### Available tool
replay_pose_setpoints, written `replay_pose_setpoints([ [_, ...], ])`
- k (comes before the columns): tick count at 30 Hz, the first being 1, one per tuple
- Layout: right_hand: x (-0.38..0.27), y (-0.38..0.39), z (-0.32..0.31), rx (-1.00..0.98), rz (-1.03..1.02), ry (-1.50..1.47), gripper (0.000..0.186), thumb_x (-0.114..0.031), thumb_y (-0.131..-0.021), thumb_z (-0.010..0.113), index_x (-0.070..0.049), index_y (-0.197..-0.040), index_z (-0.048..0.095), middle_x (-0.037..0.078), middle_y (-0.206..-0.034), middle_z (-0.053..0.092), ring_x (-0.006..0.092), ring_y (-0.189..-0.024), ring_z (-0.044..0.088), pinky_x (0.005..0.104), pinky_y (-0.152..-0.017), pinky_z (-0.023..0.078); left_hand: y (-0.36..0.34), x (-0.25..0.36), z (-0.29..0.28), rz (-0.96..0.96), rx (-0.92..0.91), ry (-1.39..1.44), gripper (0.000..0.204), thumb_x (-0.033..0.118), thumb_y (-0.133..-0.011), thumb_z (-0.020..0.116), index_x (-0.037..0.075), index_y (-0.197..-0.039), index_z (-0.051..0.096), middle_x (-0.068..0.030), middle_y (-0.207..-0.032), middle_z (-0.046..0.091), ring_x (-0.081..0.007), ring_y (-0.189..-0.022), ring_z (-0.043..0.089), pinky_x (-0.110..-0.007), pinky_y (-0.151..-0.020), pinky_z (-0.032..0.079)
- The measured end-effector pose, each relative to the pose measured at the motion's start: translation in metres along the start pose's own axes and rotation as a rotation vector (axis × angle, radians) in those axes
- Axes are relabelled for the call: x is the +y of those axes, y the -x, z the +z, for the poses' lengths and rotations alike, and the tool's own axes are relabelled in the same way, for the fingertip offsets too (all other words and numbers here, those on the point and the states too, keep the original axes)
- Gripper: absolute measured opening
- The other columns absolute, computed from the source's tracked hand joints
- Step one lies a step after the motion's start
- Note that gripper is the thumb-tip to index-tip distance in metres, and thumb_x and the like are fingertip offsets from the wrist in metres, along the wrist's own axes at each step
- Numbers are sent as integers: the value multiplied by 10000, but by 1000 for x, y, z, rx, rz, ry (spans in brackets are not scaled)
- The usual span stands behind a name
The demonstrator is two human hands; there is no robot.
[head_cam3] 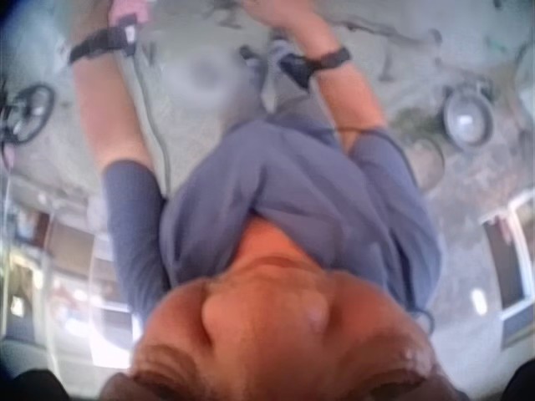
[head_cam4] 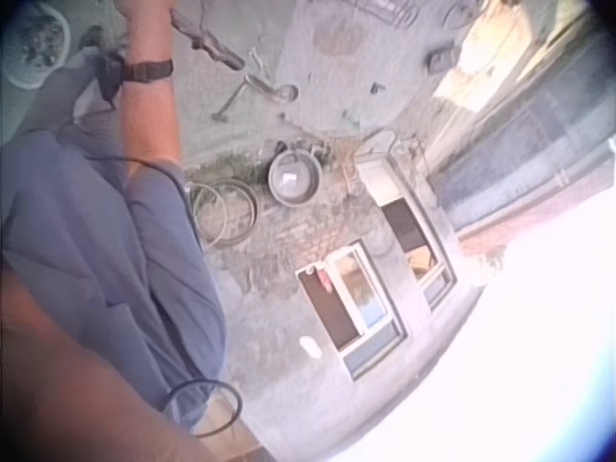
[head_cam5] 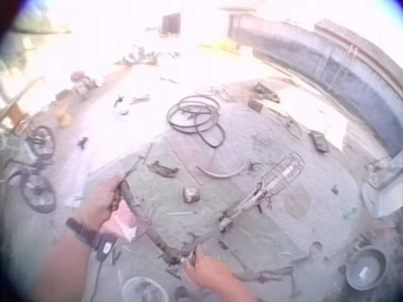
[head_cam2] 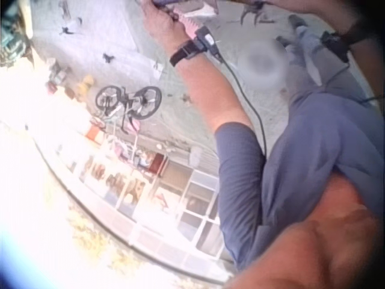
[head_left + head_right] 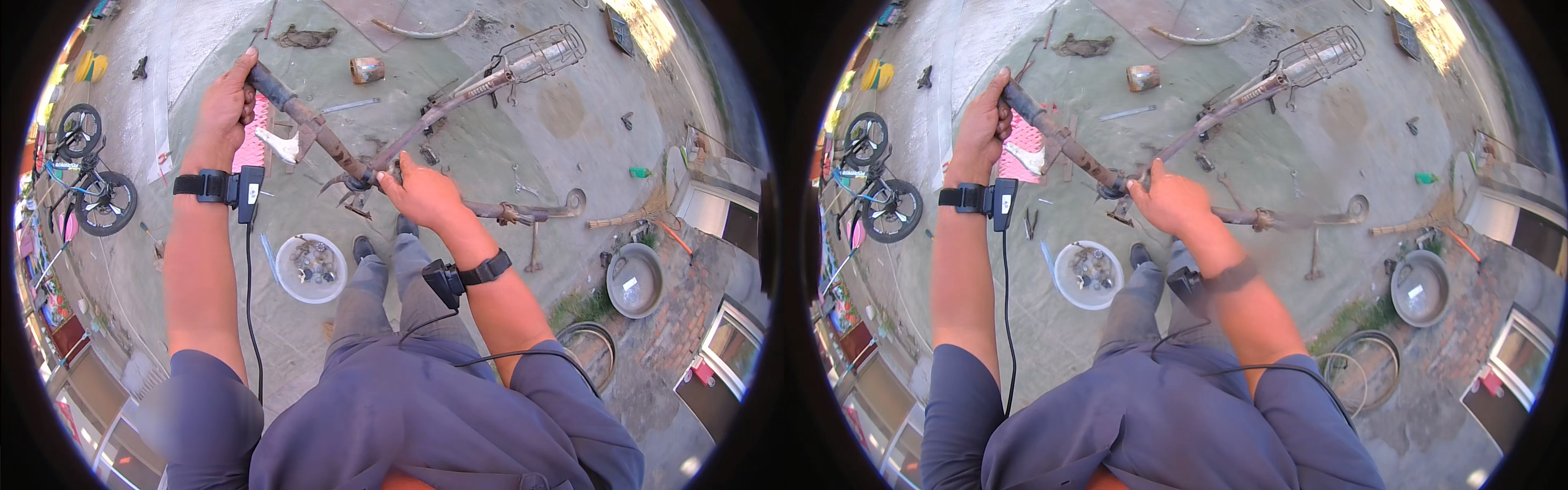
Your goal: The person walks toward a disassembled bicycle frame, picks up the handlebar assembly, and uses a small black tool to adjust components on the stem and crankset. The person then wipes the crank arm with a cloth.
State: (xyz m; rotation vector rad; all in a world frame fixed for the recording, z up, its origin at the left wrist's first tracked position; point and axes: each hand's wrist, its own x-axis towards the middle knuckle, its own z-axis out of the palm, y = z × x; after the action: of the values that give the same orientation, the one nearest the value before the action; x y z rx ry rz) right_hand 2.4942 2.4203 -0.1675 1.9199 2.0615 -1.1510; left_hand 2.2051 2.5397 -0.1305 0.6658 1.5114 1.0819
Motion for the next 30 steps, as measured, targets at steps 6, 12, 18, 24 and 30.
replay_pose_setpoints([
  [6, -28, -17, 8, -110, -52, 36, 808, -453, -964, 511, 162, -1443, 294, 261, -993, 707, 397, -959, 689, 487, -808, 544, -18, -3, -30, -25, 98, -70, 425, 472, -897, 726, 184, -696, 486, 69, -541, 364, -61, -432, 317, -241, -411, 237],
  [12, -49, -27, 32, -173, -48, 51, 822, -445, -980, 508, 166, -1468, 253, 236, -1022, 714, 375, -957, 696, 472, -839, 536, -19, -18, -56, -68, 247, -193, 411, 511, -900, 701, 168, -745, 535, 60, -622, 418, -67, -503, 393, -247, -459, 302],
  [18, -60, -33, 63, -194, -54, -4, 818, -432, -981, 518, 172, -1465, 252, 219, -998, 718, 357, -920, 704, 446, -811, 540, -24, -41, -84, -110, 233, -239, 401, 552, -944, 607, 173, -814, 575, 52, -678, 514, -83, -588, 474, -259, -542, 395],
  [24, -61, -38, 76, -171, -77, -61, 813, -397, -976, 542, 186, -1458, 246, 211, -967, 723, 351, -892, 707, 436, -811, 541, -25, -52, -104, -112, 215, -211, 385, 526, -950, 618, 147, -887, 591, 24, -741, 569, -98, -623, 553, -262, -550, 448],
  [30, -61, -42, 74, -144, -131, -42, 813, -421, -930, 607, 158, -1430, 331, 214, -924, 709, 380, -843, 693, 463, -721, 544, -29, -50, -104, -105, 188, -133, 364, 483, -960, 633, 125, -901, 602, 18, -739, 572, -124, -615, 585, -273, -576, 495],
])
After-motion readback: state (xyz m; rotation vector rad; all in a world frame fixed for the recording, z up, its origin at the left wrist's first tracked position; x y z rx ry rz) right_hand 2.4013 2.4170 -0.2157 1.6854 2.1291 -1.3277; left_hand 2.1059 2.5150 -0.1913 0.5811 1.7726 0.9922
